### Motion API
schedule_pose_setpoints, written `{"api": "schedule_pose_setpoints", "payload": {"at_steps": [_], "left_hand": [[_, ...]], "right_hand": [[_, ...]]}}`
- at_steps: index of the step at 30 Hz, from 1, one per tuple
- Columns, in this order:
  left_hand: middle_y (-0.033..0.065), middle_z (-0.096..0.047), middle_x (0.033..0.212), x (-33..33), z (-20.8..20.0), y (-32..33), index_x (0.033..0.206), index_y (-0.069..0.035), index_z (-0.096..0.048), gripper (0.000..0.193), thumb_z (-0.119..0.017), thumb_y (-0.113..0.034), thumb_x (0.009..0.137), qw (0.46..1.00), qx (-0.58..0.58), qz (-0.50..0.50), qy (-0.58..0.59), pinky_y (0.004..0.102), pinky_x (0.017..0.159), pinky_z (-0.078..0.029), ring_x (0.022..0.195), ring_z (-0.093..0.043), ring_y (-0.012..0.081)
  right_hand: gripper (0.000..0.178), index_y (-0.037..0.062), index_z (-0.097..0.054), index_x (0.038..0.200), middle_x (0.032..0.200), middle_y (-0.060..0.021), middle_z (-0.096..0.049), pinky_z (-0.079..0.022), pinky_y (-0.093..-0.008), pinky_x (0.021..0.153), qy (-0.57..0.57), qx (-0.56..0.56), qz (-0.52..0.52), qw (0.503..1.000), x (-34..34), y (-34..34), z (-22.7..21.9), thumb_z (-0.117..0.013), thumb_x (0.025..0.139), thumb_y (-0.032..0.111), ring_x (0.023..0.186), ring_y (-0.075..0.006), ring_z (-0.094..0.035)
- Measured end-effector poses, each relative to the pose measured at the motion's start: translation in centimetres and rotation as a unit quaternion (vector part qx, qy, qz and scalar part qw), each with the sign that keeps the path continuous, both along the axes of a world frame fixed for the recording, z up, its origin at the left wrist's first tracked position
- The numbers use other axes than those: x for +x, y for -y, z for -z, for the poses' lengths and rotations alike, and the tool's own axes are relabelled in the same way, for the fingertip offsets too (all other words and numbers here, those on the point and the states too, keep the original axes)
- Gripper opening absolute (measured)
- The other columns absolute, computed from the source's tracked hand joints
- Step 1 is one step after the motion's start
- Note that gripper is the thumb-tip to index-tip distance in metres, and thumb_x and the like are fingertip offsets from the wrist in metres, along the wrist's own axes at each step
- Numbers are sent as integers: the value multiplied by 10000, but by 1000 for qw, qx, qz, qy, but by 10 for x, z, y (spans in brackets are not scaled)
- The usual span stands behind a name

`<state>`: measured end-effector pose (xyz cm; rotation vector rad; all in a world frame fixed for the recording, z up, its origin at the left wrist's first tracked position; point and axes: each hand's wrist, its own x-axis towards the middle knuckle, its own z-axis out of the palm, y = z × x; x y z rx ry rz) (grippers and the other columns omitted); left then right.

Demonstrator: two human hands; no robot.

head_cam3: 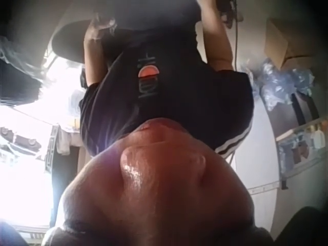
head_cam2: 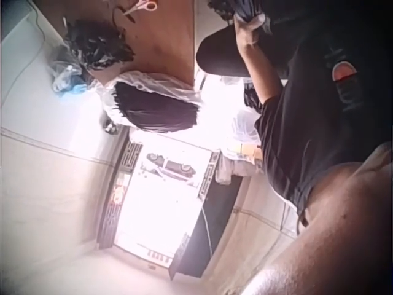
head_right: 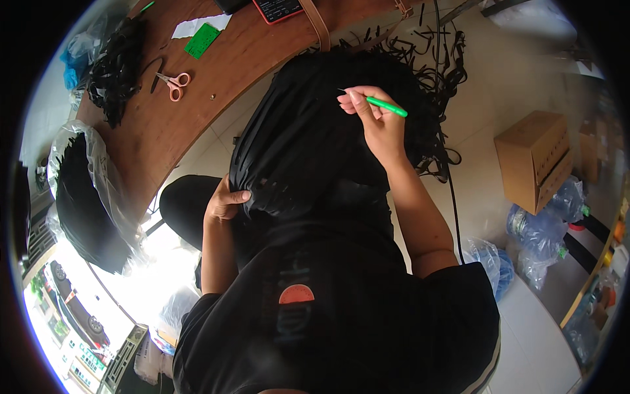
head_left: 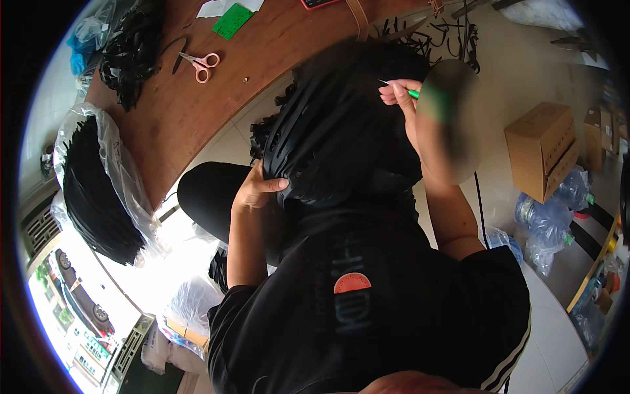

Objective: Assembling black hair-like plastic components into a base using a hook tool.

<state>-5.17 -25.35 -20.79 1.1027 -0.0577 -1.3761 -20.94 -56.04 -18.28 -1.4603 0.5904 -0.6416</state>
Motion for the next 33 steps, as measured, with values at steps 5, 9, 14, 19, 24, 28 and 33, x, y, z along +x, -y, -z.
{"api": "schedule_pose_setpoints", "payload": {"at_steps": [5,9,14,19,24,28,33], "left_hand": [[83,-682,1064,10,12,-4,1201,36,-593,616,-835,-18,638,987,126,-5,100,301,982,-414,1015,-626,198],[182,-592,1250,14,18,5,1365,71,-416,826,-846,-127,689,892,228,45,388,338,1023,-398,1142,-562,242],[202,-554,1221,-19,-24,63,1392,-34,-400,727,-755,-107,761,660,230,-65,712,436,1029,-398,1200,-481,401],[112,-555,998,-59,-48,116,1011,-31,-644,252,-678,42,772,733,60,-107,669,352,805,-467,905,-563,277],[101,-529,1029,-66,-32,115,1112,-21,-553,329,-679,1,808,807,98,-131,567,303,775,-452,880,-526,209],[95,-504,1164,-75,16,88,1244,-1,-445,435,-654,-144,889,885,200,-272,321,306,891,-426,989,-512,212],[145,-503,1256,-88,50,52,1361,-7,-408,662,-583,-467,919,948,255,-157,-111,397,977,-404,1039,-542,240]], "right_hand": [[226,-44,-626,1071,961,-127,-700,-535,-288,842,5,-76,6,997,0,-11,4,-558,992,157,864,-169,-665],[214,-38,-634,1062,943,-111,-700,-530,-280,842,-1,-71,8,997,1,-11,0,-562,990,151,862,-151,-662],[193,-32,-617,1044,908,-104,-696,-533,-270,822,21,-15,-12,1000,-1,-16,0,-567,988,146,840,-130,-661],[182,-29,-595,1049,917,-129,-697,-535,-274,812,38,-36,-4,999,2,-20,0,-543,998,137,827,-145,-665],[226,-38,-602,1056,999,-137,-696,-523,-294,844,17,-111,10,994,0,0,-3,-507,1016,164,895,-176,-665],[285,1,-615,1041,1080,-102,-688,-488,-290,897,-119,-99,94,983,0,44,31,-572,989,277,1003,-156,-631],[479,25,-631,1051,1123,-79,-669,-454,-268,912,-251,106,98,957,13,78,75,-620,925,487,1017,-137,-607]]}}
